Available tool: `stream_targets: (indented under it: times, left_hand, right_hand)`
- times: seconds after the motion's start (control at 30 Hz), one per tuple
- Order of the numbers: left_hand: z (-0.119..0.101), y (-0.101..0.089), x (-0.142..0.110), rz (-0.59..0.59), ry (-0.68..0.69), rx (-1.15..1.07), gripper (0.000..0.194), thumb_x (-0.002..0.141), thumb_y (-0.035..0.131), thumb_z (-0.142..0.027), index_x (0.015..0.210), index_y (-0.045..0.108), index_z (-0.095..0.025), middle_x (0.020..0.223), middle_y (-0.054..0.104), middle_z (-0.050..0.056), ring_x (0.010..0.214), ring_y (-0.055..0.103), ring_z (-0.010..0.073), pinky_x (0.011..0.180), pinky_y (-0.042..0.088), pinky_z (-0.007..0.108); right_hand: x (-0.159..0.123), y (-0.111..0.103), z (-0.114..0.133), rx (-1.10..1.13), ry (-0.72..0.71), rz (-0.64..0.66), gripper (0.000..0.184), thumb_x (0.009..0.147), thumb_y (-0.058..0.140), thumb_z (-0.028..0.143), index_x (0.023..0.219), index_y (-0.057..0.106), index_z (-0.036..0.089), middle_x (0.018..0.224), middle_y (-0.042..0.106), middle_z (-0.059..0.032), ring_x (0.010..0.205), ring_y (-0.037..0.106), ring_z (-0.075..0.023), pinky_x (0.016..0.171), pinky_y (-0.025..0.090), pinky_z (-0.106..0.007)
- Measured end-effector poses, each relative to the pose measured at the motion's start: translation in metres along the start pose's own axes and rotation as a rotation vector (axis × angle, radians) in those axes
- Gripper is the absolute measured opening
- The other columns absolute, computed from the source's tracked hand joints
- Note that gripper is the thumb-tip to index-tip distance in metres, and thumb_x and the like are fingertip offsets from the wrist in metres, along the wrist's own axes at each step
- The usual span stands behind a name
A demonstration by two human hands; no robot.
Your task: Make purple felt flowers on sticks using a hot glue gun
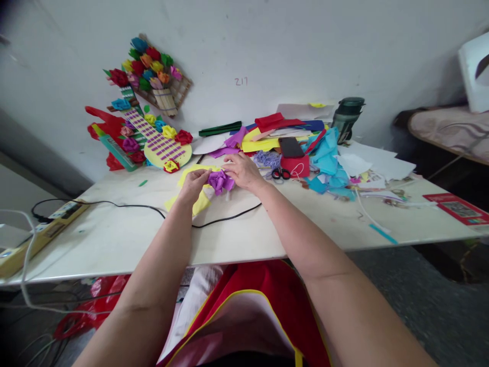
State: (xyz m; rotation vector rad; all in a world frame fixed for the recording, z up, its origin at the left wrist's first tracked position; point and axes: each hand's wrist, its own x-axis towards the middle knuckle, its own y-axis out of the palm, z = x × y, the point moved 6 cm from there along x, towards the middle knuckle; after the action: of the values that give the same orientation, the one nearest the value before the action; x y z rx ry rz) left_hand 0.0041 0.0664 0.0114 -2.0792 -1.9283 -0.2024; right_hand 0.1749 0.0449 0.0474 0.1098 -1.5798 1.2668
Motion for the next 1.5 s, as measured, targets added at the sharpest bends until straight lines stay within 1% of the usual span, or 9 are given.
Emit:
stream_targets:
  times: [0.13,0.3,0.5,0.6,0.83,1.13,1.23,1.33,1.5]
  left_hand:
    - [0.0,-0.017,0.004,-0.195,0.056,0.104,0.038,0.078,0.063,-0.048,0.057,0.055,-0.017,0.052,0.05,-0.002,0.053,0.046,0.0111,0.056,0.038,0.025]
    - [-0.008,-0.03,0.002,-0.384,0.143,0.323,0.038,0.085,0.055,-0.042,0.055,0.048,-0.019,0.051,0.042,-0.003,0.054,0.039,0.0109,0.055,0.032,0.025]
    - [-0.021,-0.027,-0.004,-0.427,0.184,0.536,0.041,0.088,0.052,-0.04,0.054,0.039,-0.02,0.051,0.039,-0.003,0.052,0.034,0.0116,0.054,0.025,0.028]
    - [-0.025,-0.025,-0.006,-0.434,0.191,0.601,0.042,0.089,0.05,-0.041,0.054,0.037,-0.02,0.052,0.04,-0.002,0.052,0.034,0.0119,0.054,0.024,0.028]
    - [-0.026,-0.022,-0.006,-0.443,0.192,0.721,0.041,0.09,0.05,-0.041,0.056,0.04,-0.02,0.055,0.042,-0.001,0.055,0.037,0.0132,0.056,0.024,0.028]
    - [-0.018,-0.028,-0.004,-0.457,0.157,0.557,0.032,0.089,0.049,-0.038,0.062,0.049,-0.021,0.055,0.05,-0.001,0.057,0.047,0.0139,0.057,0.033,0.026]
    - [-0.016,-0.029,-0.003,-0.461,0.151,0.543,0.03,0.088,0.05,-0.038,0.063,0.05,-0.021,0.055,0.05,-0.001,0.057,0.047,0.014,0.057,0.034,0.026]
    - [-0.015,-0.028,-0.003,-0.452,0.168,0.528,0.03,0.088,0.049,-0.039,0.063,0.049,-0.021,0.057,0.05,0.0,0.058,0.046,0.0142,0.058,0.034,0.026]
    - [-0.014,-0.027,-0.003,-0.431,0.174,0.513,0.031,0.087,0.048,-0.043,0.064,0.05,-0.022,0.057,0.051,0.001,0.058,0.046,0.0152,0.058,0.033,0.027]
  right_hand:
    - [-0.002,-0.007,0.003,-0.09,0.064,-0.027,0.03,0.091,0.047,0.024,0.099,0.074,0.016,0.103,0.067,-0.012,0.097,0.056,-0.024,0.088,0.045,-0.036]
    - [-0.008,0.003,-0.001,-0.206,0.218,0.218,0.034,0.086,0.047,0.019,0.108,0.071,0.011,0.105,0.067,-0.0149,0.101,0.059,-0.0254,0.089,0.044,-0.034]
    - [-0.017,0.014,-0.006,-0.333,0.402,0.56,0.05,0.08,0.054,0.027,0.127,0.06,0.01,0.118,0.062,-0.021,0.108,0.059,-0.0336,0.091,0.044,-0.041]
    - [-0.022,0.02,-0.009,-0.352,0.493,0.619,0.051,0.08,0.053,0.024,0.128,0.057,0.009,0.12,0.061,-0.0228,0.109,0.06,-0.0341,0.089,0.046,-0.04]
    - [-0.024,0.022,-0.009,-0.406,0.538,0.596,0.039,0.082,0.053,0.022,0.118,0.063,0.009,0.114,0.066,-0.0218,0.11,0.061,-0.0324,0.087,0.048,-0.04]
    - [-0.02,-0.02,-0.047,-0.351,0.632,0.568,0.028,0.077,0.058,0.028,0.099,0.073,0.019,0.106,0.072,-0.0139,0.1,0.066,-0.0318,0.08,0.05,-0.038]
    - [-0.023,-0.032,-0.064,-0.162,0.648,0.493,0.031,0.072,0.063,0.032,0.099,0.073,0.021,0.102,0.073,-0.0096,0.097,0.066,-0.0269,0.079,0.05,-0.033]
    - [-0.031,-0.041,-0.075,0.179,0.742,0.361,0.03,0.064,0.07,0.029,0.091,0.071,0.016,0.082,0.071,-0.006,0.074,0.065,-0.0193,0.066,0.05,-0.028]
    - [-0.032,-0.043,-0.066,0.584,0.745,0.203,0.029,0.059,0.076,0.037,0.073,0.064,0.015,0.053,0.053,0.0026,0.044,0.043,-0.0094,0.044,0.037,-0.025]
